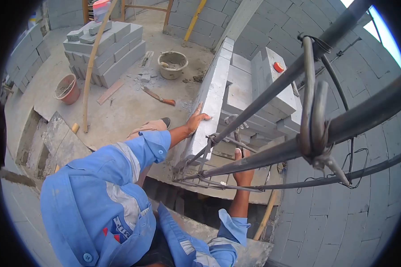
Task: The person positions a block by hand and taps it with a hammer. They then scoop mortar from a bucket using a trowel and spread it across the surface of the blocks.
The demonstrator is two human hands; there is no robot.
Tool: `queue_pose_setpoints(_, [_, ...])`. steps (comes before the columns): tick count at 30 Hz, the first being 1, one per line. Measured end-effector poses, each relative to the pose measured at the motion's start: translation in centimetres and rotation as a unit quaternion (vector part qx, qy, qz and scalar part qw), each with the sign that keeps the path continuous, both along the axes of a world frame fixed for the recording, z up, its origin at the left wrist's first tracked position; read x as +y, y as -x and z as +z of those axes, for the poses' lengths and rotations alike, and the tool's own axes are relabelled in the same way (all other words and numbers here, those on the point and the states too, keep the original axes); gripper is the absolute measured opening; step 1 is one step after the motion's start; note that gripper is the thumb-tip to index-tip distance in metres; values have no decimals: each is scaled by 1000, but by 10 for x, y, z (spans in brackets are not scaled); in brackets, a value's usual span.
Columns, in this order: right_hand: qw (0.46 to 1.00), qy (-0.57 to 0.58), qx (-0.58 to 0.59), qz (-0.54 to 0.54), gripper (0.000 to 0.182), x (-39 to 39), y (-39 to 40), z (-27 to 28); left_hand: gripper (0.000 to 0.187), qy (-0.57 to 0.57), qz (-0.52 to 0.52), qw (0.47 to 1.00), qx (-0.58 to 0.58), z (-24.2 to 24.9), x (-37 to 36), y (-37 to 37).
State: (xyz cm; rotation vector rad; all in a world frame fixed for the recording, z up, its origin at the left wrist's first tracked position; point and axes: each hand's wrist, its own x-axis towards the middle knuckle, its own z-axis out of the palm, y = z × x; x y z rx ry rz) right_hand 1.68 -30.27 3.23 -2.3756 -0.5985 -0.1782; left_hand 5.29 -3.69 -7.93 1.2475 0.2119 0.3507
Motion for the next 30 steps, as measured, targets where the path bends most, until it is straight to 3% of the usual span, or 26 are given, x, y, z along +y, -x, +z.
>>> queue_pose_setpoints(4, [996, -42, -69, -43, 39, -46, 23, -32, 100, 146, -91, 985, 10, -17, 12, -10])
queue_pose_setpoints(5, [996, -43, 6, -78, 37, -46, 42, -14, 101, 116, -64, 991, -1, -68, 27, -46])
queue_pose_setpoints(6, [994, -59, 11, -96, 37, -51, 50, -21, 85, 102, -77, 991, -35, -50, 28, -33])
queue_pose_setpoints(7, [990, -93, 8, -106, 37, -57, 59, -28, 71, 156, -122, 980, -9, -33, 23, -19])
queue_pose_setpoints(8, [986, -123, 4, -112, 36, -63, 66, -34, 60, 213, -162, 963, 19, 13, 11, 10])
queue_pose_setpoints(10, [981, -152, -4, -119, 35, -79, 72, -58, 36, 192, -160, 968, 28, -1, 22, 0])
queue_pose_setpoints(12, [977, -137, 63, -150, 34, -85, 79, -61, 34, 159, -137, 977, 30, -6, 25, -3])
queue_pose_setpoints(16, [973, -133, 84, -168, 29, -90, 81, -66, 35, 151, -119, 981, 17, -12, 25, -5])
queue_pose_setpoints(22, [947, -250, 71, -187, 24, -63, 101, -57, 35, 129, -158, 979, -8, -16, 28, -5])
queue_pose_setpoints(24, [910, -308, 121, -250, 23, -54, 117, -82, 32, 133, -108, 985, -4, -15, 22, -4])
queue_pose_setpoints(26, [904, -287, 92, -302, 23, -43, 144, -117, 59, 193, -92, 976, 31, -31, 23, -8])
queue_pose_setpoints(28, [886, -279, 56, -365, 24, -20, 185, -135, 75, 24, -30, 999, 12, -39, 21, -20])
queue_pose_setpoints(30, [859, -243, 133, -431, 24, -10, 233, -157, 97, 138, -111, 984, 18, -51, 18, -27])
